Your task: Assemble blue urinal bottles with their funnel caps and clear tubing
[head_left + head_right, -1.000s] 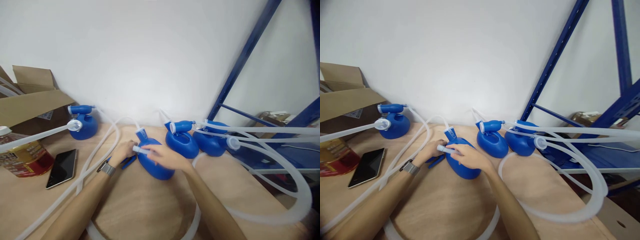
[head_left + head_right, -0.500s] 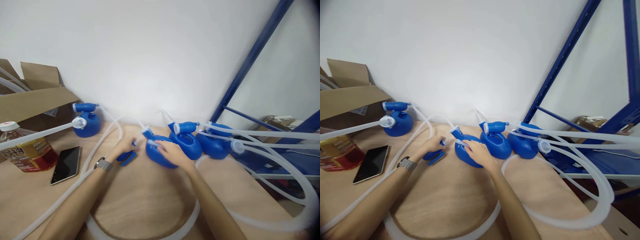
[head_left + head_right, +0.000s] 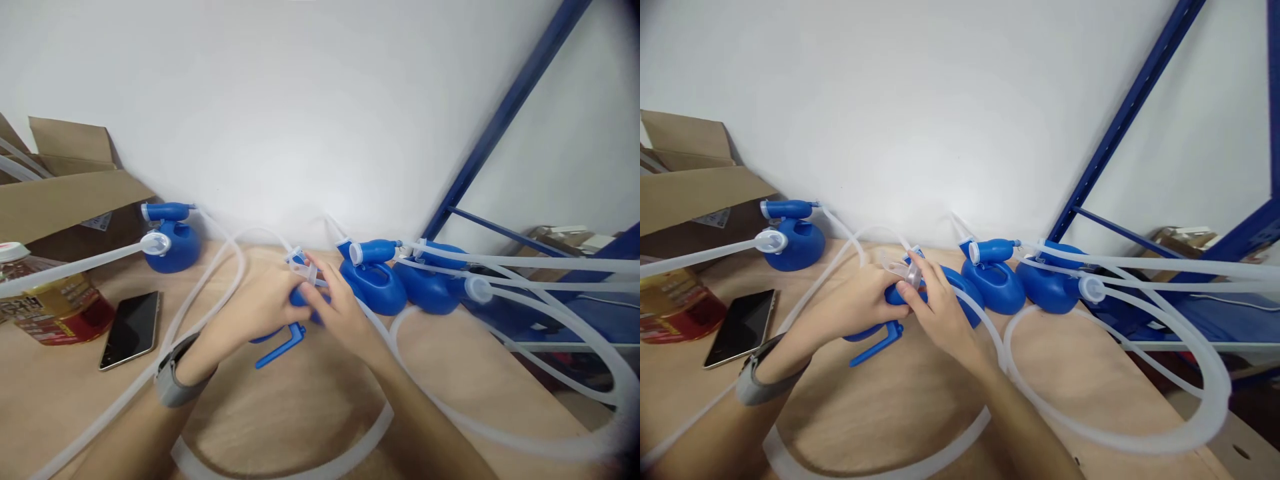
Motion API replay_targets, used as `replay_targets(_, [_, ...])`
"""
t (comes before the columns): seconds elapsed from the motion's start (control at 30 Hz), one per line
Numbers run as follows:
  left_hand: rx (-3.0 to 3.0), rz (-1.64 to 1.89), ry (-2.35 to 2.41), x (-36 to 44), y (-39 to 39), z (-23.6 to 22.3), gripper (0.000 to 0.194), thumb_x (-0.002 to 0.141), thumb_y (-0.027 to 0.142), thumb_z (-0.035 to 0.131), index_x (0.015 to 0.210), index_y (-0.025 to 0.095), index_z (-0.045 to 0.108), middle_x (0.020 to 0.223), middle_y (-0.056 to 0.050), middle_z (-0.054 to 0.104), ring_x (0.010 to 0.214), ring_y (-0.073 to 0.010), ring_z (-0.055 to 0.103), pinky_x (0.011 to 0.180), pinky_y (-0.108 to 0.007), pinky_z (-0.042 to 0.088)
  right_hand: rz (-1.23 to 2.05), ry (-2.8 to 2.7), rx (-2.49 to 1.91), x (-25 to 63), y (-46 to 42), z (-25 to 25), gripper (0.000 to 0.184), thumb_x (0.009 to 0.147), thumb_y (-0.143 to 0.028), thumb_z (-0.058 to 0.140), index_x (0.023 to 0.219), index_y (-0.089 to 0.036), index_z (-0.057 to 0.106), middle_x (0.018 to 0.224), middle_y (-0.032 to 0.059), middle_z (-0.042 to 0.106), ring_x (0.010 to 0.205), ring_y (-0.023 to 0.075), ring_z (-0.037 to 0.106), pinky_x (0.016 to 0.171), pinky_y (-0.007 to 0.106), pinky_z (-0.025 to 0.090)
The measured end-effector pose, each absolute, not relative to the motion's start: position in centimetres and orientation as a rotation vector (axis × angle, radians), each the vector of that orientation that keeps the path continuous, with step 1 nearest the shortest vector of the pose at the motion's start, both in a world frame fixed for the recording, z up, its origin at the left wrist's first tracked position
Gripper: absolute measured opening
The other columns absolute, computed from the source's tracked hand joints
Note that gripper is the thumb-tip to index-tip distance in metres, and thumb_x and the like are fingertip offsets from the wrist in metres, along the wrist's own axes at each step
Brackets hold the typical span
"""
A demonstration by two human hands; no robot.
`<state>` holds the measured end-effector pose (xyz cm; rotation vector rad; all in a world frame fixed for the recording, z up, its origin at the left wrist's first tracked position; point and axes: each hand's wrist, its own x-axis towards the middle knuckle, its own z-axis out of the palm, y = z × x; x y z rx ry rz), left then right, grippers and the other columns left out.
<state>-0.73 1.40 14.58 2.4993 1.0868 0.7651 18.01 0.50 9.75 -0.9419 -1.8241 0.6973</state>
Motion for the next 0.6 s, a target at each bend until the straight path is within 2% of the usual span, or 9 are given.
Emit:
replay_targets(0.03, [2.451,0.836,1.135,-0.1,0.9,14.4,0.016,0.077,0.024,0.07,0.091,0.02,0.065,0.088,-0.003,0.07,0.085,-0.0233,0.066,0.079,-0.034,0.05,0.661,-1.785,-0.929,18.2,0.4,10.0,0.061,0.106,-0.055,0.05,0.162,-0.031,0.042,0.164,0.0067,0.048,0.151,0.0267,0.046,0.123,0.045,0.043])
replay_targets(0.1, [2.315,0.954,1.168,0.4,0.4,14.2,0.049,0.073,0.029,0.077,0.117,0.019,0.059,0.099,-0.005,0.071,0.088,-0.0259,0.068,0.08,-0.037,0.053,0.65,-1.801,-0.881,19.1,0.3,10.8,0.061,0.107,-0.054,0.05,0.162,-0.031,0.041,0.166,0.0044,0.046,0.154,0.0266,0.041,0.128,0.046,0.035])
replay_targets(0.17, [2.192,1.019,1.084,0.3,0.2,14.3,0.086,0.07,0.032,0.083,0.145,0.019,0.042,0.117,-0.01,0.07,0.103,-0.0299,0.07,0.087,-0.042,0.055,0.723,-1.932,-0.824,20.1,0.1,11.5,0.059,0.107,-0.053,0.051,0.162,-0.033,0.042,0.168,0.0017,0.043,0.157,0.0268,0.036,0.13,0.047,0.029])
replay_targets(0.23, [2.096,1.059,0.981,0.2,0.2,14.4,0.109,0.069,0.033,0.086,0.159,0.023,0.026,0.14,-0.016,0.061,0.125,-0.0346,0.064,0.096,-0.045,0.055,0.802,-2.043,-0.767,20.8,-0.1,11.8,0.056,0.108,-0.053,0.047,0.161,-0.034,0.044,0.169,0.0004,0.043,0.159,0.0265,0.034,0.132,0.047,0.026])
replay_targets(0.3, [2.028,1.072,0.926,0.2,0.1,14.5,0.119,0.068,0.035,0.089,0.164,0.027,0.019,0.154,-0.02,0.05,0.134,-0.0379,0.058,0.101,-0.049,0.054,0.83,-2.053,-0.694,20.9,0.0,11.6,0.06,0.108,-0.059,0.042,0.162,-0.033,0.043,0.168,0.0018,0.043,0.158,0.0277,0.036,0.131,0.048,0.027])
replay_targets(0.37, [1.99,1.101,0.903,0.6,-0.1,14.3,0.125,0.066,0.039,0.092,0.166,0.029,0.017,0.161,-0.022,0.043,0.133,-0.0397,0.059,0.103,-0.052,0.054,0.808,-2.04,-0.601,20.6,0.2,11.0,0.075,0.101,-0.074,0.042,0.163,-0.032,0.041,0.168,0.005,0.044,0.156,0.0315,0.038,0.129,0.05,0.032])
replay_targets(0.47, [1.973,1.198,0.9,1.2,-0.3,14.0,0.132,0.061,0.041,0.097,0.167,0.029,0.02,0.163,-0.022,0.041,0.135,-0.0421,0.057,0.107,-0.056,0.052,0.718,-2.056,-0.504,19.9,0.4,10.1,0.11,0.075,-0.091,0.06,0.162,-0.027,0.042,0.165,0.0113,0.048,0.153,0.0383,0.042,0.126,0.054,0.036])
replay_targets(0.53, [1.961,1.252,0.894,1.5,-0.5,13.9,0.13,0.058,0.039,0.099,0.166,0.03,0.026,0.161,-0.02,0.044,0.137,-0.0422,0.056,0.11,-0.058,0.051,0.652,-2.034,-0.51,19.5,0.4,9.6,0.124,0.059,-0.089,0.077,0.16,-0.025,0.044,0.16,0.0135,0.053,0.15,0.0407,0.046,0.125,0.056,0.037])
replay_targets(0.6, [1.94,1.279,0.858,1.7,-0.6,13.8,0.128,0.058,0.036,0.099,0.165,0.032,0.029,0.159,-0.018,0.048,0.137,-0.041,0.056,0.111,-0.058,0.05,0.587,-1.994,-0.528,19.1,0.4,9.2,0.13,0.045,-0.083,0.088,0.156,-0.027,0.049,0.152,0.0137,0.058,0.145,0.0421,0.05,0.123,0.058,0.039])
